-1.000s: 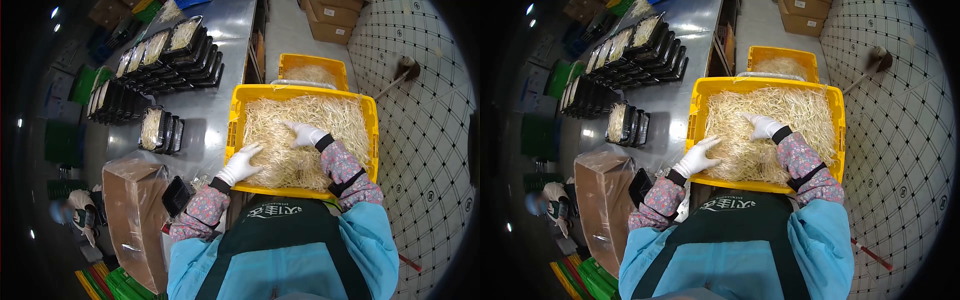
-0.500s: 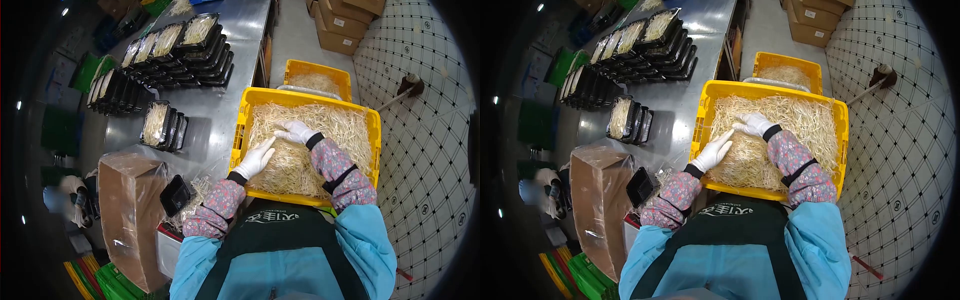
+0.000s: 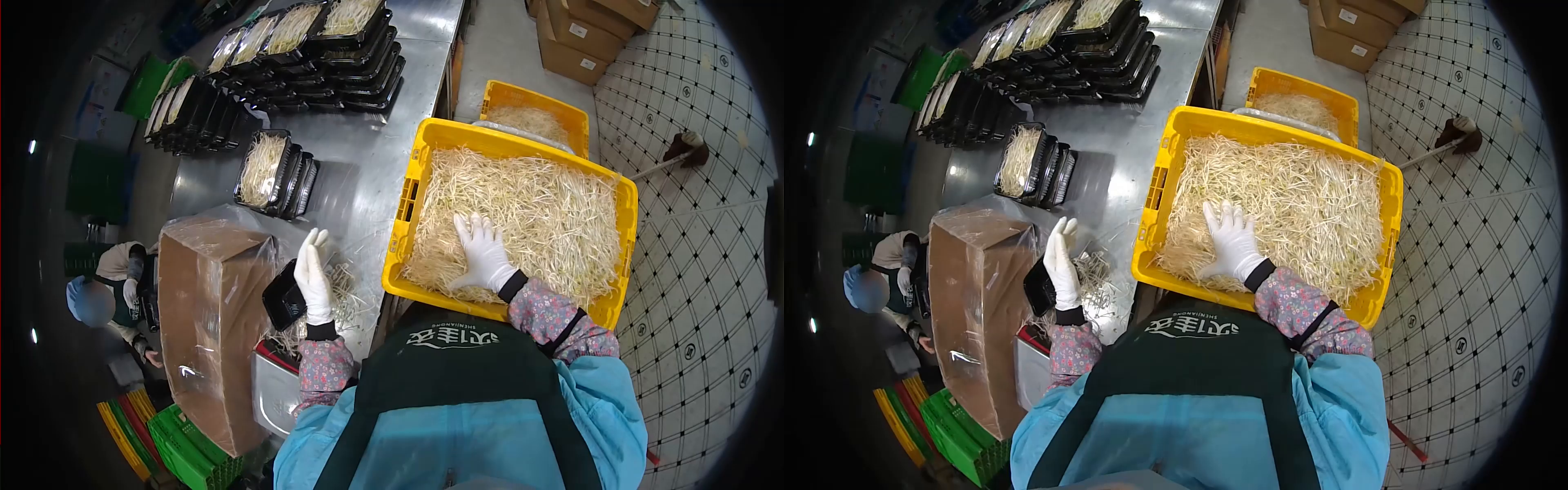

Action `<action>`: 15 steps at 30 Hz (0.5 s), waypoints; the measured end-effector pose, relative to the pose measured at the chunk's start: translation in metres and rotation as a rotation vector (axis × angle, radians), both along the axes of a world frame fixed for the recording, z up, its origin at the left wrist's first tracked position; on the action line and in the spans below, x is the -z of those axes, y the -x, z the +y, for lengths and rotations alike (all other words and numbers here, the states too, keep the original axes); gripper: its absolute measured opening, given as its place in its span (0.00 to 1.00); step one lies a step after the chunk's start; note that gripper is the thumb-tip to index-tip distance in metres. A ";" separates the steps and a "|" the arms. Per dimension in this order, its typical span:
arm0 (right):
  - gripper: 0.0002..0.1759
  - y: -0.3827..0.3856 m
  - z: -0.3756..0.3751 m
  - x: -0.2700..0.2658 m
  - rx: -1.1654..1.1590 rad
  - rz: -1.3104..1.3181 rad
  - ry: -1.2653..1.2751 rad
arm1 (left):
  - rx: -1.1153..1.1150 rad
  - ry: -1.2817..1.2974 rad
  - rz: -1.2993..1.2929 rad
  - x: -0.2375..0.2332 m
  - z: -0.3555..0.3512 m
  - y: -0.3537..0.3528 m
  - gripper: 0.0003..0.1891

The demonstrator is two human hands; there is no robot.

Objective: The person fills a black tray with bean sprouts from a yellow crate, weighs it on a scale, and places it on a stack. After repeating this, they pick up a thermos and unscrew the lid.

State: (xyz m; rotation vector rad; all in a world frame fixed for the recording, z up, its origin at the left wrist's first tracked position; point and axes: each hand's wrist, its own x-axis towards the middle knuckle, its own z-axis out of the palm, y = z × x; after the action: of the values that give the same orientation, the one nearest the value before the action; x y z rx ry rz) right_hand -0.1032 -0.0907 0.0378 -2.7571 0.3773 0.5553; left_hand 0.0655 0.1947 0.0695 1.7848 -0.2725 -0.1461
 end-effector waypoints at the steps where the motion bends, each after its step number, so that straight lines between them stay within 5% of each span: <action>1: 0.82 -0.001 0.003 0.006 0.014 -0.012 0.041 | -0.056 -0.016 -0.033 0.007 0.015 -0.003 0.23; 5: 0.78 -0.028 -0.041 0.037 0.154 0.012 -0.155 | -0.273 -0.036 -0.060 0.009 0.056 -0.005 0.21; 10: 0.74 -0.034 -0.083 0.035 0.168 -0.039 -0.009 | -0.502 -0.357 -0.334 0.013 0.126 -0.003 0.21; 15: 0.74 -0.023 -0.054 0.038 0.109 -0.028 -0.099 | -0.773 -0.569 -0.227 0.053 0.202 0.009 0.33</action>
State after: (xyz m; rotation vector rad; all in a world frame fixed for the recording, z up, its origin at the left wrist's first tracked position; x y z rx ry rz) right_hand -0.0804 -0.1451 -0.0003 -2.6287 0.4769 0.4944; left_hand 0.0566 0.3968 0.0166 2.3457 0.3467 0.5856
